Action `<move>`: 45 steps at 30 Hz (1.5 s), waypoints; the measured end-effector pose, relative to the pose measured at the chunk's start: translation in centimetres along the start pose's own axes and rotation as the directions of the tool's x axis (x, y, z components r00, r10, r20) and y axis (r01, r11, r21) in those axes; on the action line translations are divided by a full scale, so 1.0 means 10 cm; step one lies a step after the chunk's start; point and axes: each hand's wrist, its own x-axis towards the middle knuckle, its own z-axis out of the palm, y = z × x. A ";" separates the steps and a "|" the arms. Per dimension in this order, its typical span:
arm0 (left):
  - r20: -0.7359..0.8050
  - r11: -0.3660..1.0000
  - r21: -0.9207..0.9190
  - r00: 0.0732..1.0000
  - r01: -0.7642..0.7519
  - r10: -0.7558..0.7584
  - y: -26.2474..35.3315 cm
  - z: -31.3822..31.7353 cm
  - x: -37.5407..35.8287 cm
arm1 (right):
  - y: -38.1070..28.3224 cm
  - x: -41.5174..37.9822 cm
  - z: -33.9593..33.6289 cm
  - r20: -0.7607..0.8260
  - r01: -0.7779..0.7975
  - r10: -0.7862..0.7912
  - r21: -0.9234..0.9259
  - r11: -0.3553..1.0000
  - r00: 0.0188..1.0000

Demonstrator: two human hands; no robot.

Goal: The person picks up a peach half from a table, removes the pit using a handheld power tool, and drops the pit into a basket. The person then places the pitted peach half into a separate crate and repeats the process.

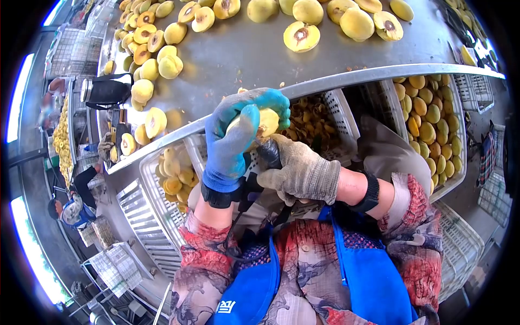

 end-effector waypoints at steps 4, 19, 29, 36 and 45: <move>0.047 0.996 0.022 0.996 0.081 -0.082 0.03 -0.02 0.00 | 0.08 -0.01 0.02 0.033 -0.044 0.042 0.050 0.998 0.999; 0.055 0.993 -0.052 0.993 0.111 -0.108 0.01 0.04 -0.03 | 0.13 -0.03 0.02 0.087 -0.124 0.112 0.134 0.983 0.990; 0.254 0.932 -0.081 0.911 0.354 -0.324 0.12 0.04 -0.07 | 0.10 -0.24 -0.05 0.358 -0.213 0.124 0.220 0.952 0.925; 0.385 0.976 -0.111 0.914 0.185 -0.129 0.12 0.13 -0.18 | 0.25 -0.41 -0.10 0.602 -0.390 0.060 0.434 0.812 0.796; -0.011 0.886 -0.435 0.983 0.161 -0.184 0.05 0.20 -0.04 | 0.05 -0.28 -0.02 0.352 -0.146 0.091 0.134 0.980 0.932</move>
